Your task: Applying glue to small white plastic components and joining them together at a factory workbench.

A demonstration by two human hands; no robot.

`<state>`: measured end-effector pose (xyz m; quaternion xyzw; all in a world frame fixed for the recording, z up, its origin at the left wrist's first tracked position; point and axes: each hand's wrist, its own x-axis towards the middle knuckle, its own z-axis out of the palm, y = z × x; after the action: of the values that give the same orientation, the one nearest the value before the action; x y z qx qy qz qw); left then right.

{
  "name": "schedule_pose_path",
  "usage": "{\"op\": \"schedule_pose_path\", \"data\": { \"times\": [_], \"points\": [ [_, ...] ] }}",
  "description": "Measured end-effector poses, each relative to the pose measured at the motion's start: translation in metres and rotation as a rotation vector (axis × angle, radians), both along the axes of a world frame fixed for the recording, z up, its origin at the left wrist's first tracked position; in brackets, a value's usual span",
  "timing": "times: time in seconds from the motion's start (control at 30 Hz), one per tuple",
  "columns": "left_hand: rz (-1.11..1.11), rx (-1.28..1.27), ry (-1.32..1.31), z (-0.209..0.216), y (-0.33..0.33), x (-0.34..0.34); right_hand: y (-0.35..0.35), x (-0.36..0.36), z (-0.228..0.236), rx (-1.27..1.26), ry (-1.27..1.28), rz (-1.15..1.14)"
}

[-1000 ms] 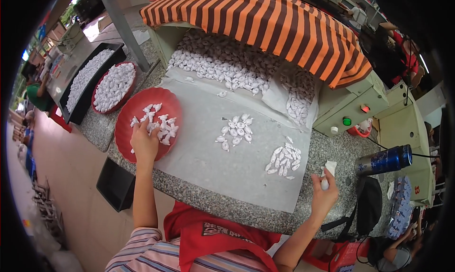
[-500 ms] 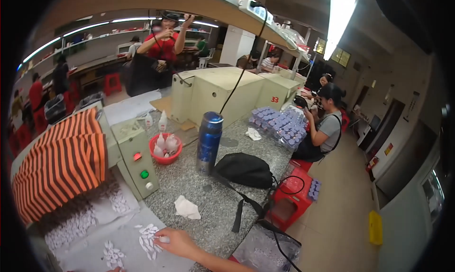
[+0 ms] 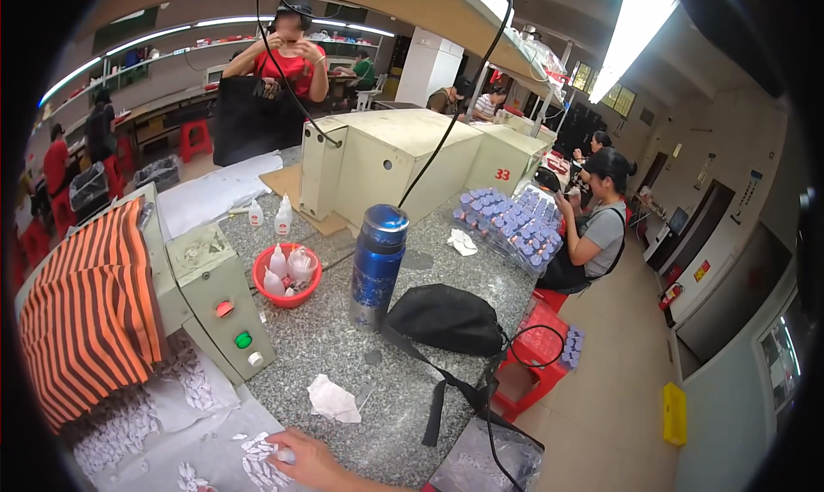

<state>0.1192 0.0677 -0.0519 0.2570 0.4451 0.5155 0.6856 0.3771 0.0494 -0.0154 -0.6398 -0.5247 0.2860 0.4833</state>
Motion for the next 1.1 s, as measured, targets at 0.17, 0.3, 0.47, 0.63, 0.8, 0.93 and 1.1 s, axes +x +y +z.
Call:
{"op": "schedule_pose_path", "data": {
  "times": [0.17, 0.3, 0.47, 0.63, 0.8, 0.93, 1.1],
  "points": [
    [-0.196, 0.163, 0.367, 0.059, -0.017, 0.055, 0.006, 0.003, -0.023, -0.005, 0.114, 0.019],
    [-0.059, 0.208, 0.218, 0.085, -0.024, 0.081, 0.003, 0.024, -0.020, -0.033, 0.130, 0.094],
    [-0.087, 0.225, -0.027, 0.093, -0.028, 0.078, -0.032, -0.001, 0.048, 0.121, 0.502, 0.104],
    [0.024, 0.333, 0.092, 0.107, -0.050, 0.057, -0.067, -0.035, 0.081, 0.202, 0.393, 0.120],
    [0.032, 0.365, 0.095, 0.109, -0.063, 0.045, -0.080, -0.051, 0.092, 0.551, -0.069, 0.236],
    [0.007, 0.365, 0.091, 0.109, -0.069, 0.041, -0.086, -0.056, 0.102, 0.537, -0.166, 0.239],
    [-0.019, 0.347, 0.027, 0.109, -0.070, 0.039, -0.087, -0.054, 0.102, 0.577, -0.153, 0.228]
  ]
}}
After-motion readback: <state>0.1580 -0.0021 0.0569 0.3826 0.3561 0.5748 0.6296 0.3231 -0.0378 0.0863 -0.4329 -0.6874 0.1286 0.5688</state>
